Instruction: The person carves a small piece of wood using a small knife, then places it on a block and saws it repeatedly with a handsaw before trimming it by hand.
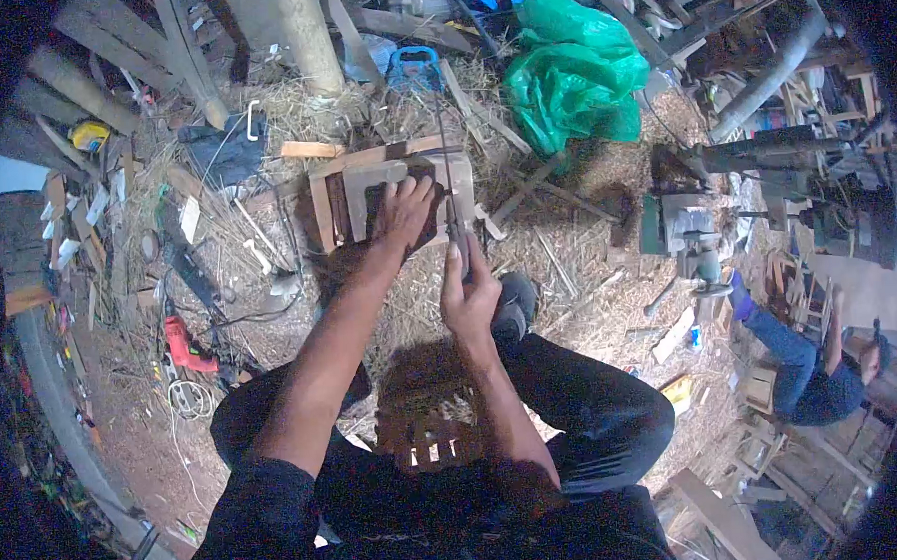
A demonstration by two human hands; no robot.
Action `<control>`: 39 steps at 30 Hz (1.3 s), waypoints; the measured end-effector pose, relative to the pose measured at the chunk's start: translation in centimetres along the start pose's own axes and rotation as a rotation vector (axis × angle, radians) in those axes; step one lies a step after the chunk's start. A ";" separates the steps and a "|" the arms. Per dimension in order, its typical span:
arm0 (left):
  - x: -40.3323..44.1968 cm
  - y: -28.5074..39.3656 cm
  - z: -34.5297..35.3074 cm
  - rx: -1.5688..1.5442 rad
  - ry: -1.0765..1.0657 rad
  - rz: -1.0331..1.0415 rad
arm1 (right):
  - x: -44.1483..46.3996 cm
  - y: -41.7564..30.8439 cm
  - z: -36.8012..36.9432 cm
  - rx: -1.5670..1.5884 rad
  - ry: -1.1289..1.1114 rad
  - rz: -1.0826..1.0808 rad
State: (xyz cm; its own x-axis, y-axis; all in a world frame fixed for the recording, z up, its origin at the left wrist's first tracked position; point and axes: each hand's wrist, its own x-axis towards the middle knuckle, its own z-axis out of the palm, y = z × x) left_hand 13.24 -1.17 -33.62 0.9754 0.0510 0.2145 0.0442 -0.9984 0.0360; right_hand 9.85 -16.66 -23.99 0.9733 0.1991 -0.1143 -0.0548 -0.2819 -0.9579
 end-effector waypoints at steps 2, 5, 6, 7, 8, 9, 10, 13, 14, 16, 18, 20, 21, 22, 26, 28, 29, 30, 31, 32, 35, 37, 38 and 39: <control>-0.1 0.0 -0.1 0.011 -0.007 0.004 | -0.5 0.1 0.2 -0.045 0.013 -0.102; 0.6 0.4 -2.1 -0.281 -0.038 -0.059 | -1.2 -1.1 0.1 -0.141 0.041 -0.300; 0.6 0.3 -2.1 -0.379 0.071 -0.044 | -1.0 -1.4 -0.2 -0.097 0.047 -0.253; 0.3 0.5 -2.7 -0.284 0.037 -0.082 | -0.9 -2.0 -0.3 -0.047 0.054 -0.207; 0.5 0.4 -2.5 -0.221 -0.001 -0.096 | -0.8 -2.5 -0.2 0.007 0.058 -0.164; 0.6 0.3 -1.5 -0.157 -0.037 -0.110 | -1.0 -2.7 -0.7 0.057 0.068 -0.122; 0.6 0.3 -0.9 -0.095 -0.075 -0.127 | -1.5 -2.3 -1.2 0.012 0.042 -0.114; 0.4 0.5 -0.8 -0.017 -0.023 -0.074 | -3.1 -0.7 -2.0 -0.035 -0.017 -0.039; 0.4 0.4 -1.1 -0.008 0.022 -0.037 | -3.4 -0.3 -2.1 -0.065 -0.021 -0.054; 0.4 0.4 -1.4 0.009 0.029 -0.025 | -3.6 0.0 -1.9 -0.088 -0.027 -0.067; 0.2 0.3 -1.4 0.048 0.018 -0.007 | -3.7 0.0 -1.7 -0.075 -0.034 -0.064; 0.3 0.1 -1.3 0.110 0.000 0.015 | -3.6 -0.5 -1.7 -0.068 -0.045 -0.041; 0.4 0.1 -1.4 0.075 0.024 0.006 | -3.5 -0.7 -1.7 -0.057 -0.051 -0.027; 0.4 0.2 -1.5 0.040 0.048 -0.003 | -3.4 -0.8 -1.6 -0.030 -0.056 -0.004; 0.5 0.3 -2.2 -0.010 0.050 -0.024 | -2.9 -1.2 -1.1 -0.004 -0.063 0.110; 0.6 0.2 -1.4 -0.047 0.106 -0.026 | -2.6 0.2 -0.5 -0.068 -0.002 -0.042; 0.6 0.2 -0.9 -0.066 0.133 -0.031 | -2.6 0.9 -0.4 -0.102 0.026 -0.116; 0.6 0.3 -1.1 -0.102 0.135 -0.044 | -3.2 1.3 -0.8 -0.108 0.000 -0.088; 0.5 0.5 -1.5 -0.139 0.132 -0.053 | -4.6 1.6 -1.5 -0.113 -0.023 -0.055; 0.8 0.4 -1.9 -0.173 0.139 -0.061 | -5.9 1.6 -2.3 -0.117 -0.044 -0.031; 0.8 0.6 -2.0 -0.238 0.135 -0.075 | -11.4 1.1 -5.9 -0.200 -0.089 -0.042; 0.2 0.9 -2.0 -0.240 0.119 -0.078 | -12.2 0.2 -6.4 -0.174 -0.095 0.000; 0.2 0.7 -2.1 -0.226 0.122 -0.075 | -12.3 -0.4 -6.3 -0.169 -0.097 0.015; 0.7 0.3 -2.2 -0.209 0.132 -0.074 | -11.9 -1.0 -6.0 -0.163 -0.102 0.023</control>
State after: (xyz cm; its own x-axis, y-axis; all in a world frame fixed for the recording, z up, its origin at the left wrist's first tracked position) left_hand 13.48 -1.42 -31.32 0.9339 0.1406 0.3286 0.0560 -0.9656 0.2541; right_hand -0.30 -24.36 -20.09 0.9440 0.2827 -0.1699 -0.0321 -0.4338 -0.9004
